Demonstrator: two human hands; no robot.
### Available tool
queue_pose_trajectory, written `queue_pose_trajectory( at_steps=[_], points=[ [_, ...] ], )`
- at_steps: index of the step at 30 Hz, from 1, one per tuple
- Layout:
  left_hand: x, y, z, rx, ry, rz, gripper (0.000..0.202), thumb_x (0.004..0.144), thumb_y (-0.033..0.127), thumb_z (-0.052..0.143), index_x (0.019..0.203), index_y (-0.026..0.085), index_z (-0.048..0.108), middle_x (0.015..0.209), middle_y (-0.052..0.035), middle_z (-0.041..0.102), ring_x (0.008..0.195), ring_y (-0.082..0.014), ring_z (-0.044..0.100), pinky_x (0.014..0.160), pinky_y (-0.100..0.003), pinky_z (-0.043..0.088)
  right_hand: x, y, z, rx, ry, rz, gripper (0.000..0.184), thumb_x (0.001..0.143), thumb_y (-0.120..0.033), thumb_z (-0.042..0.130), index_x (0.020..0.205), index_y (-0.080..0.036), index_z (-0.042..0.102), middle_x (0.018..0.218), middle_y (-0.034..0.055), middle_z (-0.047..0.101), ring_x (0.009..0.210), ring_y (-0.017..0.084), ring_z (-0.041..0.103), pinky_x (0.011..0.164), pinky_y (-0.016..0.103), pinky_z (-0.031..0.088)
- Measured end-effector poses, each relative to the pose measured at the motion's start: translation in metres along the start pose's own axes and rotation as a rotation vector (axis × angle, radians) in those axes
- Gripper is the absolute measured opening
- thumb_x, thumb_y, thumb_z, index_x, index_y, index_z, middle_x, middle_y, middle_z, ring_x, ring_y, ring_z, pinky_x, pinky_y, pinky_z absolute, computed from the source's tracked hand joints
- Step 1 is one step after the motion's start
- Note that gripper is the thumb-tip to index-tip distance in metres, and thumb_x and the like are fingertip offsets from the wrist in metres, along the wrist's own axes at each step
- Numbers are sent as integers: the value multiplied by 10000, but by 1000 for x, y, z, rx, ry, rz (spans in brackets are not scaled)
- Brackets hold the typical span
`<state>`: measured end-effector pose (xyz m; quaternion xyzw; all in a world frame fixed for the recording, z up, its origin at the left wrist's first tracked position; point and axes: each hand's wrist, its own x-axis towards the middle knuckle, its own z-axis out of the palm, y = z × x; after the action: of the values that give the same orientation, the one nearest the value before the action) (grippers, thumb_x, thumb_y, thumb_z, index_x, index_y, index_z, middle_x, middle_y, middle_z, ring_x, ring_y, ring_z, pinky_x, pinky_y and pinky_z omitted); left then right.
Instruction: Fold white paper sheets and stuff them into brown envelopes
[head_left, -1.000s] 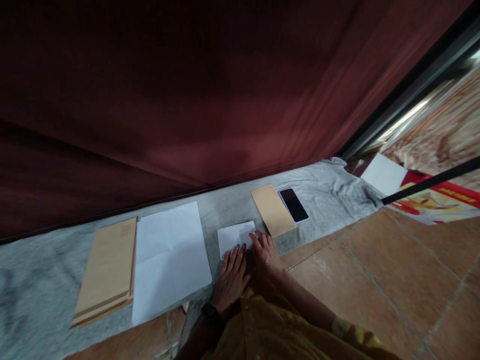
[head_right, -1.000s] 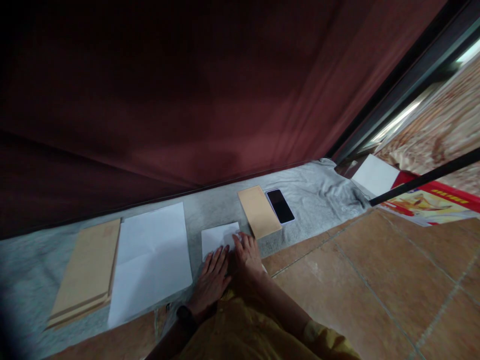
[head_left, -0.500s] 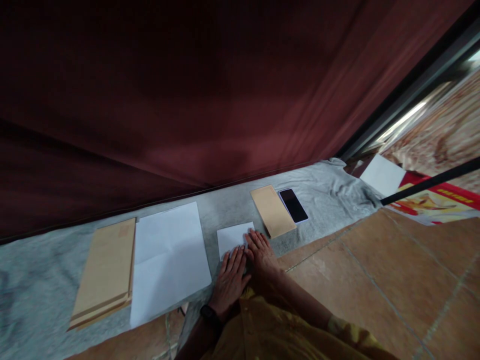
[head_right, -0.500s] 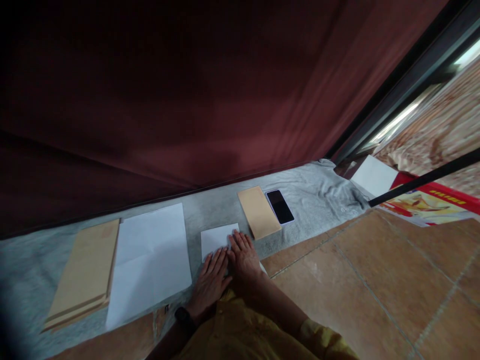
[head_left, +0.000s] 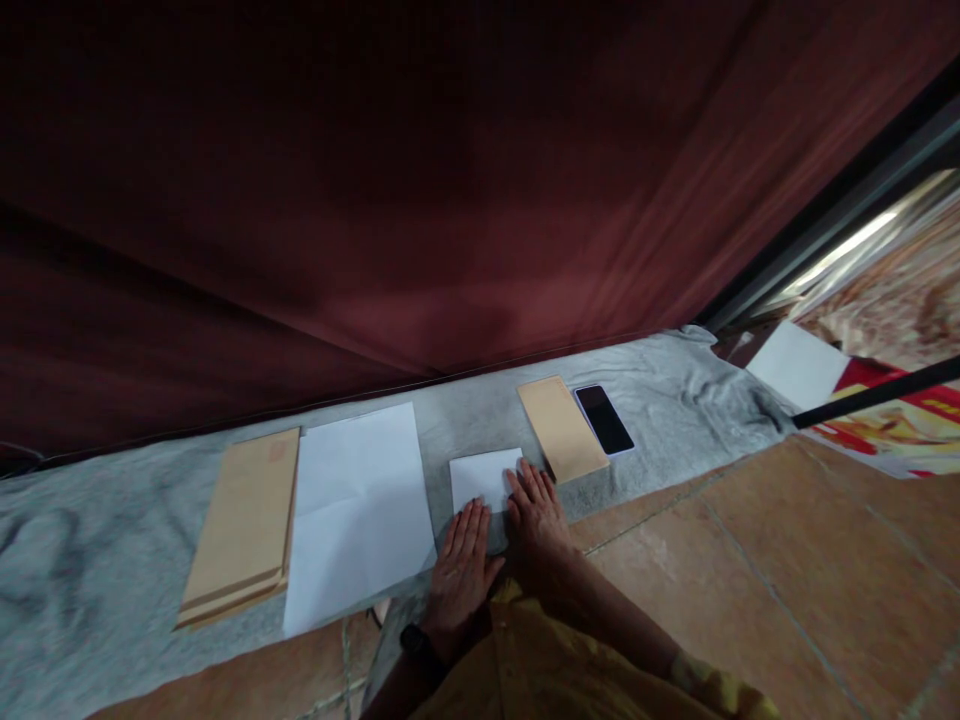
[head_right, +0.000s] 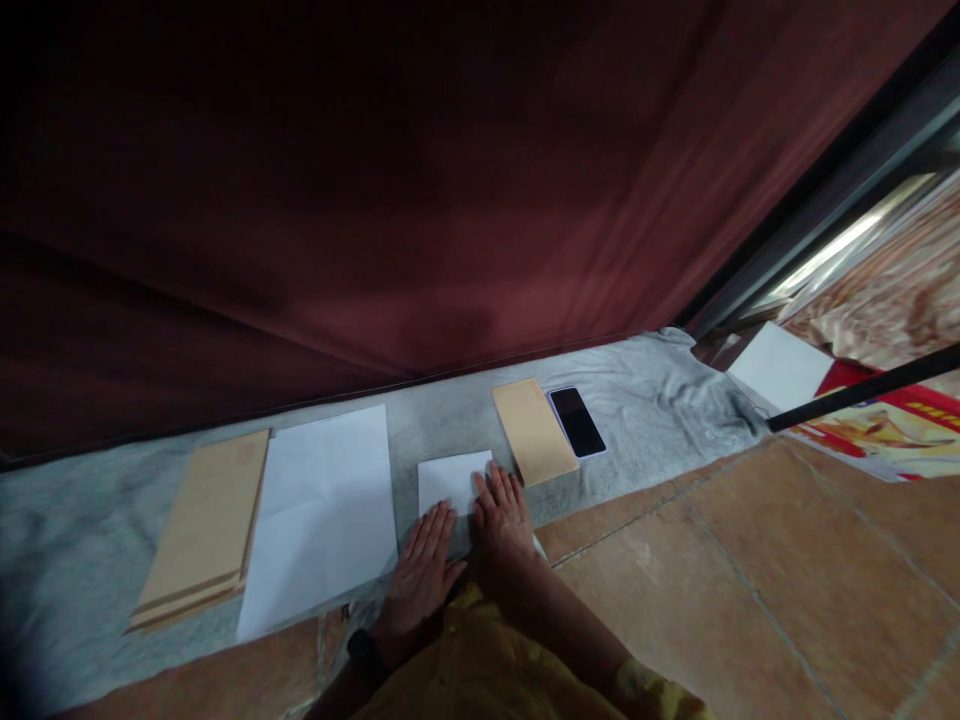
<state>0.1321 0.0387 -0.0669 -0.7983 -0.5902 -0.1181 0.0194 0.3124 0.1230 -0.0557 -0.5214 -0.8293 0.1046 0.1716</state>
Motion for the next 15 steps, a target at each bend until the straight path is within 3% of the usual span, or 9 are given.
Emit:
queue_pose_trajectory(
  at_steps=[6, 11, 15],
  points=[
    [1, 6, -5, 20, 0, -61, 786, 950, 453, 480, 1579, 96, 174, 1610, -186, 318, 1484, -298, 330, 1180, -484, 365, -2, 4, 5, -3, 22, -28, 519, 995, -262, 445, 1510, -202, 405, 1607, 135, 336, 1463, 318, 331, 1139, 539, 349],
    [14, 12, -11, -26, -63, 23, 722, 953, 468, 477, 1567, 157, 261, 1635, -122, 285, 1498, -278, 305, 1197, -465, 344, 1, 15, 9, 0, 56, -90, 498, 1003, -275, 445, 1496, -207, 424, 1576, 155, 380, 1433, 322, 373, 1105, 537, 390],
    [17, 19, -11, -73, -91, 5, 741, 946, 524, 479, 1555, 146, 292, 1636, -123, 288, 1510, -278, 275, 1219, -470, 303, 2, 27, 11, -21, 60, -148, 500, 997, -289, 462, 1489, -205, 438, 1558, 157, 403, 1408, 326, 403, 1078, 524, 415]
  ],
)
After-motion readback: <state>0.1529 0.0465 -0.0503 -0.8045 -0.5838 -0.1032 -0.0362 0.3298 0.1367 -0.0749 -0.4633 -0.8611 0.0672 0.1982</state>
